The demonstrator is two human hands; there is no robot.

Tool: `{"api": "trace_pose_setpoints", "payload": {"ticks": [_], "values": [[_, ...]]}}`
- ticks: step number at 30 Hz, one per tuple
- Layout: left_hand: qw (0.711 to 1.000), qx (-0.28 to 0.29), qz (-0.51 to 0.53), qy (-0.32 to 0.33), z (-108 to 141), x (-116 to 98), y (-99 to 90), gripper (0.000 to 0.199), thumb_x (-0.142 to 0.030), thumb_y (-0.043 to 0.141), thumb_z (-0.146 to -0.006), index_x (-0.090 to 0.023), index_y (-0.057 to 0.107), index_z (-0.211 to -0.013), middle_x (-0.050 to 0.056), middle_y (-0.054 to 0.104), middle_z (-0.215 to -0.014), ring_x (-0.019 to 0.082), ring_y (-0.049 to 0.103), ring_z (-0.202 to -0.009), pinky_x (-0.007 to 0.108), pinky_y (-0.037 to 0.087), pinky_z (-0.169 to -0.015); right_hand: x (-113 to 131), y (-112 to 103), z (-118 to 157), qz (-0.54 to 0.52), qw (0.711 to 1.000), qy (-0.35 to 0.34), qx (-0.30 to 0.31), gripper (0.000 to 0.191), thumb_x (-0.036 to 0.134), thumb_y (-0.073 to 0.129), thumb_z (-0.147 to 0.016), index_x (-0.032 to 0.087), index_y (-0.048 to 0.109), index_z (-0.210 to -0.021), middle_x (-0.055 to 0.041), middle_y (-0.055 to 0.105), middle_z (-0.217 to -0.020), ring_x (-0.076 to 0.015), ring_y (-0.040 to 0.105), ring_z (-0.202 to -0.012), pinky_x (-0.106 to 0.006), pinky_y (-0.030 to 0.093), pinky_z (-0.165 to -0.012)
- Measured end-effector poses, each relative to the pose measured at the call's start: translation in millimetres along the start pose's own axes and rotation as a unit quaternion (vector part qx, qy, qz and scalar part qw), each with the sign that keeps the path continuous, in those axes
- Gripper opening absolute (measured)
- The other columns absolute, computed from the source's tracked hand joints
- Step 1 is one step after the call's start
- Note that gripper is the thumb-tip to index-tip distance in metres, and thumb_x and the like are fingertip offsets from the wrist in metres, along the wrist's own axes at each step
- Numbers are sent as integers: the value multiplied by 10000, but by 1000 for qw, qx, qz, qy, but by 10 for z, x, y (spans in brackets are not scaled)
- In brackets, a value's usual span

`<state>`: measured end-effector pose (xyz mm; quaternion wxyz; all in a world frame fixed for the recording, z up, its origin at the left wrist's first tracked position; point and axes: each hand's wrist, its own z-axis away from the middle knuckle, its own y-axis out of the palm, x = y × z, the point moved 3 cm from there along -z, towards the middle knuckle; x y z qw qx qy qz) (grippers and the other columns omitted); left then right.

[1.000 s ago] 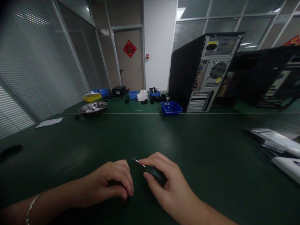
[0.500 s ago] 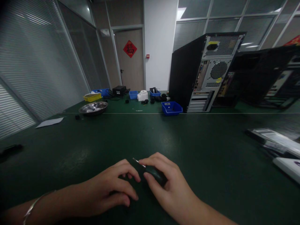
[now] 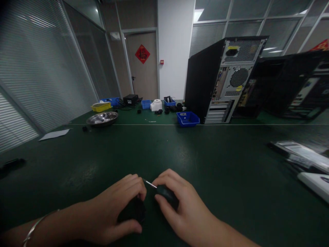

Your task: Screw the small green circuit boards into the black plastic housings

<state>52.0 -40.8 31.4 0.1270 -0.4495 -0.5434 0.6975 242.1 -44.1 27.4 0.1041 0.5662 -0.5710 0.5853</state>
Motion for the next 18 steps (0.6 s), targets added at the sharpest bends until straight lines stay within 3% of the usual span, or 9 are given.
{"api": "trace_pose_setpoints", "payload": {"ticks": [7,18], "values": [[1000,-19,19,11,10,-30,-49,308,-225,639,-772,-191,523,-1056,95,565,-1063,248,503,-911,389,426,-814,-31,68,51,51,997,42,39,249,58,599,-816,236,557,-986,-6,630,-946,-180,612,-824,-295,484,-755],[1000,-25,-4,4,-9,-4,-42,299,-215,639,-751,-186,527,-1027,73,580,-1018,244,509,-901,396,398,-814,-74,79,25,39,998,40,18,227,58,568,-846,232,547,-989,-2,624,-942,-179,604,-849,-291,470,-764]]}}
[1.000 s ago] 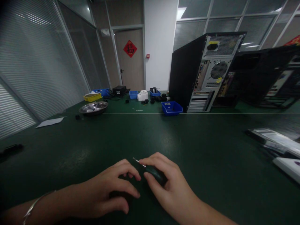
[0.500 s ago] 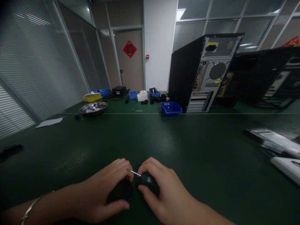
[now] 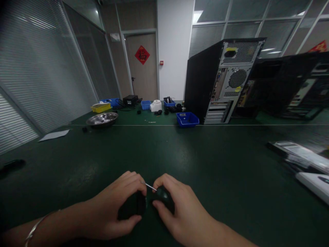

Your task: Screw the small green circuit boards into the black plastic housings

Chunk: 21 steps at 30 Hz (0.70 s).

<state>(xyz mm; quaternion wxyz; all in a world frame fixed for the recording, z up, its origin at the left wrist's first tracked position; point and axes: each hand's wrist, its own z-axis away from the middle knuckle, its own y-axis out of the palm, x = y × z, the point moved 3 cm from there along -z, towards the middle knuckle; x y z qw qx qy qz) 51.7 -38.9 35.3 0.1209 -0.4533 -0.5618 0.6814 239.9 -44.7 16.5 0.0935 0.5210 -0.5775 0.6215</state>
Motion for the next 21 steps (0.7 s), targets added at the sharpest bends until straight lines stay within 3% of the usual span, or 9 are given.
{"api": "trace_pose_setpoints", "payload": {"ticks": [7,16,21], "values": [[1000,-7,12,-14,-1,-2,-13,297,-183,615,-744,-189,522,-1026,71,571,-1013,239,503,-890,403,413,-816,-6,-7,14,2,1000,8,2,246,65,597,-830,235,547,-1000,0,635,-947,-177,611,-840,-283,471,-747],[989,-100,109,-23,-1,152,40,435,-69,549,-779,-210,462,-1181,63,525,-1070,200,525,-915,341,473,-801,49,41,19,79,995,17,51,272,111,644,-820,254,545,-1029,-1,655,-976,-196,618,-861,-296,470,-745],[980,-136,143,-27,-26,215,42,394,-47,523,-809,-211,502,-1166,69,510,-1108,183,532,-900,336,488,-798,40,58,20,100,993,14,57,270,122,639,-838,267,542,-1044,6,654,-966,-192,619,-844,-292,456,-723]]}}
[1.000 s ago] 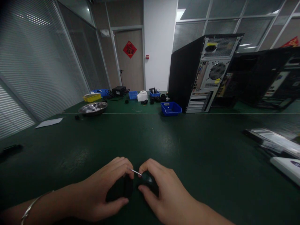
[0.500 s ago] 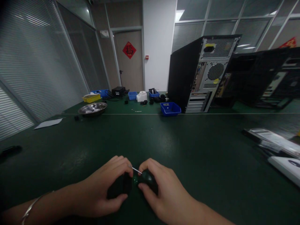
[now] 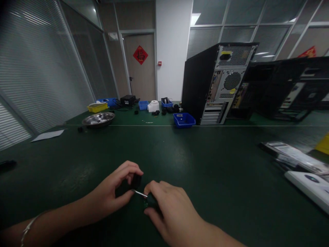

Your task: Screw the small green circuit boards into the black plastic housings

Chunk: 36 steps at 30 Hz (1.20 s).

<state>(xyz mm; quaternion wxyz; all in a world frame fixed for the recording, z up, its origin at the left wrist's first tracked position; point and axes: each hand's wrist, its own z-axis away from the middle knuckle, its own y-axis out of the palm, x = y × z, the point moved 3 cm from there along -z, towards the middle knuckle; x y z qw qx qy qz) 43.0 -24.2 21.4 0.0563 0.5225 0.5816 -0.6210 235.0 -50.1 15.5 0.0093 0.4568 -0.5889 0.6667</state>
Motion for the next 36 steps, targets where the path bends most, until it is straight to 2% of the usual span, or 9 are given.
{"api": "trace_pose_setpoints", "payload": {"ticks": [5,10,18,24,28,31,33,36], "values": [[995,-9,94,-16,-4,46,22,350,-89,541,-844,-212,521,-1171,71,547,-1136,196,562,-966,366,486,-855,-41,9,-8,-12,1000,0,-7,271,107,658,-823,259,534,-1010,27,650,-937,-168,622,-814,-262,443,-693],[981,9,184,-57,2,61,66,362,-126,583,-847,-195,526,-1198,67,609,-1081,211,597,-995,405,474,-904,-59,6,1,-27,1000,-6,-8,268,109,660,-826,258,530,-1007,32,646,-943,-154,622,-813,-246,440,-691],[968,37,237,-78,2,39,57,367,-143,601,-852,-164,513,-1207,88,641,-1071,239,611,-1032,454,448,-943,-45,-11,-5,-29,1000,-7,-2,236,125,639,-847,248,532,-1017,19,652,-941,-156,626,-802,-246,453,-699],[955,55,277,-92,8,-7,46,380,-159,601,-858,-145,505,-1226,105,640,-1090,254,607,-1048,475,433,-950,-42,-14,-19,-35,999,-10,-3,157,110,537,-900,230,539,-1002,5,653,-898,-148,618,-750,-235,459,-671],[948,60,297,-94,3,8,52,384,-181,610,-862,-153,519,-1234,106,635,-1110,261,595,-1079,476,418,-965,-61,-13,-8,-59,998,-20,-31,226,49,527,-870,233,534,-1001,12,636,-885,-145,609,-750,-234,463,-687],[942,53,325,-68,-3,30,42,345,-232,590,-893,-180,565,-1233,97,594,-1186,252,564,-1136,444,400,-1002,-74,-51,-10,-119,990,-17,-67,230,32,514,-872,225,539,-994,3,633,-902,-148,617,-796,-234,479,-722],[941,52,329,-57,-4,27,35,319,-275,552,-922,-182,600,-1223,97,576,-1212,240,569,-1109,412,418,-980,-72,-88,-18,-156,983,-14,-93,195,50,507,-888,214,548,-985,-10,635,-909,-155,621,-821,-240,489,-732],[943,64,317,-76,-3,-3,52,321,-327,491,-962,-160,619,-1205,101,625,-1123,218,600,-994,378,450,-905,-43,-137,-23,-189,973,-24,-128,146,90,504,-908,200,555,-989,-27,642,-917,-167,634,-850,-264,504,-766]]}}
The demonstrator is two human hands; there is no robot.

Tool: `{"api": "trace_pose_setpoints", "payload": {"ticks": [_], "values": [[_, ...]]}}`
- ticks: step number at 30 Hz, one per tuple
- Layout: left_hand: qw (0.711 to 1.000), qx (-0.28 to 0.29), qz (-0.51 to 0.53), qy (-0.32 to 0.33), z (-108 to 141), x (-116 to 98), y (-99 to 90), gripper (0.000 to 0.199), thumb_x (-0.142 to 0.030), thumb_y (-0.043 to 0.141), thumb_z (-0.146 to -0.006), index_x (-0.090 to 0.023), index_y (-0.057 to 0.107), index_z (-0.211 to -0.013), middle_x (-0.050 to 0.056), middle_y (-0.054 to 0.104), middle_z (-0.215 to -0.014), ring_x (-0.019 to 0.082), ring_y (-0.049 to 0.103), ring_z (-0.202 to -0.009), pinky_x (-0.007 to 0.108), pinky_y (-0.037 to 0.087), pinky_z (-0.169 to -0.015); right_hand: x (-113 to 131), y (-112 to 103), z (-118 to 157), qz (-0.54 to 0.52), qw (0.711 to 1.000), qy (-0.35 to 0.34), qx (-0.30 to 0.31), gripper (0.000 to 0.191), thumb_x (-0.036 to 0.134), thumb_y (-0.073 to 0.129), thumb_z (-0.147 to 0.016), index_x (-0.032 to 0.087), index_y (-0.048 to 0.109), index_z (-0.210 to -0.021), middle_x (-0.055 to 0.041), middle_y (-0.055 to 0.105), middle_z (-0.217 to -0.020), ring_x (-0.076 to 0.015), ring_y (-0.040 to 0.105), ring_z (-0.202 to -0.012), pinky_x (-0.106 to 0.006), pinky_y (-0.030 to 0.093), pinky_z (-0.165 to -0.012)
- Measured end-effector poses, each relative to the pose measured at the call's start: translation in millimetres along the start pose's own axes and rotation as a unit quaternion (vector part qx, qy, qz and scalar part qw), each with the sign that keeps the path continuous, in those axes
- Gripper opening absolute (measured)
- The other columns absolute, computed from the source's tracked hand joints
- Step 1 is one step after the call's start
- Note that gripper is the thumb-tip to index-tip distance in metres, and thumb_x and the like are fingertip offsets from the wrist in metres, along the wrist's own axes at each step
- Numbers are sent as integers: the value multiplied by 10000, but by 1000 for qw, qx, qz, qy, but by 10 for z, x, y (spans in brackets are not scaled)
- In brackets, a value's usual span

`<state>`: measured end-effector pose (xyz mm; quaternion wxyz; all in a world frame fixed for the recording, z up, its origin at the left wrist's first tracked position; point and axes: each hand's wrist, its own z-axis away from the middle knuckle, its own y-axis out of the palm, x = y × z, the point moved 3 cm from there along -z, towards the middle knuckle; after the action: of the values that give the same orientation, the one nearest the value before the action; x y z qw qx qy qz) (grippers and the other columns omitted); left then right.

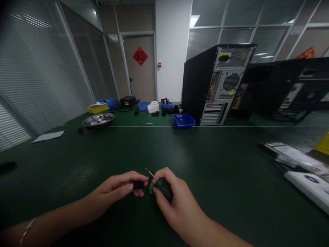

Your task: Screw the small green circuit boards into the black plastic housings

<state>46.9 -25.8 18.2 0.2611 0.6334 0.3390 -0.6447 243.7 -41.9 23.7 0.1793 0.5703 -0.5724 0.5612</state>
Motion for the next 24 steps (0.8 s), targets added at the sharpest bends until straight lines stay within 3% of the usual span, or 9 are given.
{"api": "trace_pose_setpoints", "payload": {"ticks": [7,14,24], "values": [[997,18,75,-30,-22,42,130,306,-404,513,-956,-120,630,-969,85,687,-917,167,644,-764,307,488,-728,63,49,28,-28,999,-16,-13,111,114,513,-914,205,548,-967,-19,667,-848,-158,658,-787,-236,524,-694],[996,-14,83,-17,-44,95,75,230,-337,570,-936,-127,616,-1016,56,680,-861,163,655,-740,294,492,-699,100,58,61,-9,999,-36,-32,137,101,528,-896,214,565,-965,-12,663,-862,-151,652,-801,-222,511,-699],[996,4,82,-20,-32,85,162,239,-344,573,-929,-142,658,-1025,41,657,-852,156,646,-739,281,489,-701,82,104,76,5,999,-47,-25,139,86,537,-875,202,574,-941,-19,626,-860,-158,618,-772,-249,482,-693]]}}
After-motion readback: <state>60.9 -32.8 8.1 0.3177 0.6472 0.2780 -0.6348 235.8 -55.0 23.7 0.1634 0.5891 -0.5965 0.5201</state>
